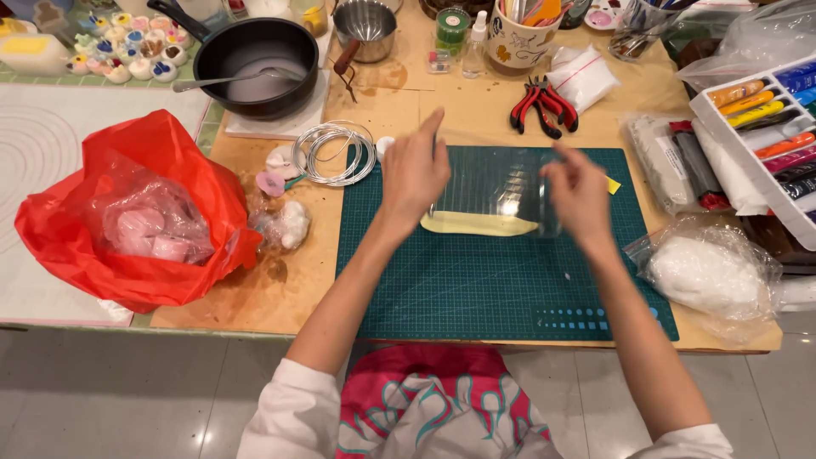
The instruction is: Rolling and shaping yellow clay on a cutting mat using an acrylic plate.
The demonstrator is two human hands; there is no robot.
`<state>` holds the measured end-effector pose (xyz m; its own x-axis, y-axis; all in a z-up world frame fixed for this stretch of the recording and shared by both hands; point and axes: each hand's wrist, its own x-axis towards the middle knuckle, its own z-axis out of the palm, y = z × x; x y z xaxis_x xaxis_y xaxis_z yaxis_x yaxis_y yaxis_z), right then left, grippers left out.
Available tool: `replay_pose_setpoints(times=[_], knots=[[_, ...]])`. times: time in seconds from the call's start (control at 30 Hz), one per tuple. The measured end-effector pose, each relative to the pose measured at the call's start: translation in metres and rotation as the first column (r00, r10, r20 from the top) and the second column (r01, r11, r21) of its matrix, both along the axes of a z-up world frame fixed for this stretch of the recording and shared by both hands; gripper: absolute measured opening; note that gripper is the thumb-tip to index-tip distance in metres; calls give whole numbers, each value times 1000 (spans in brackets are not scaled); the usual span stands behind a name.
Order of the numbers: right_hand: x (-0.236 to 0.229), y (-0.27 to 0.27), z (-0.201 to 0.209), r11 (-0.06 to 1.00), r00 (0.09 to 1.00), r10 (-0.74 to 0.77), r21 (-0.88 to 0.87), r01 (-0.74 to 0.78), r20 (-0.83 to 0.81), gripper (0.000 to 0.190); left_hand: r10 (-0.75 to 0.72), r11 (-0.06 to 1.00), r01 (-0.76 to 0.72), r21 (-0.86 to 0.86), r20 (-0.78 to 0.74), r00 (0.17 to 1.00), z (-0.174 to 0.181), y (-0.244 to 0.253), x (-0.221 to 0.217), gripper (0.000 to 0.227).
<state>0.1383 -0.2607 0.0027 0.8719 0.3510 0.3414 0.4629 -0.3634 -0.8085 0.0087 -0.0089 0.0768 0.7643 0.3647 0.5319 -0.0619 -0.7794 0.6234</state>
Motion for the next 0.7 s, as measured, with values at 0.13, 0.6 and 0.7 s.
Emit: replay_pose_setpoints(times=[0.13,0.6,0.7], knots=[[20,-13,62,994,995,62,91,-54,-78,36,-48,991,47,-124,-3,999,48,5,19,46],[-20,-6,-7,834,954,-108,-497,239,279,33,0,1000,-5,-17,-247,969,-84,-24,3,40],[-26,4,-7,802,955,-140,-536,263,260,33,17,1000,-11,24,-246,969,-96,-21,7,41]])
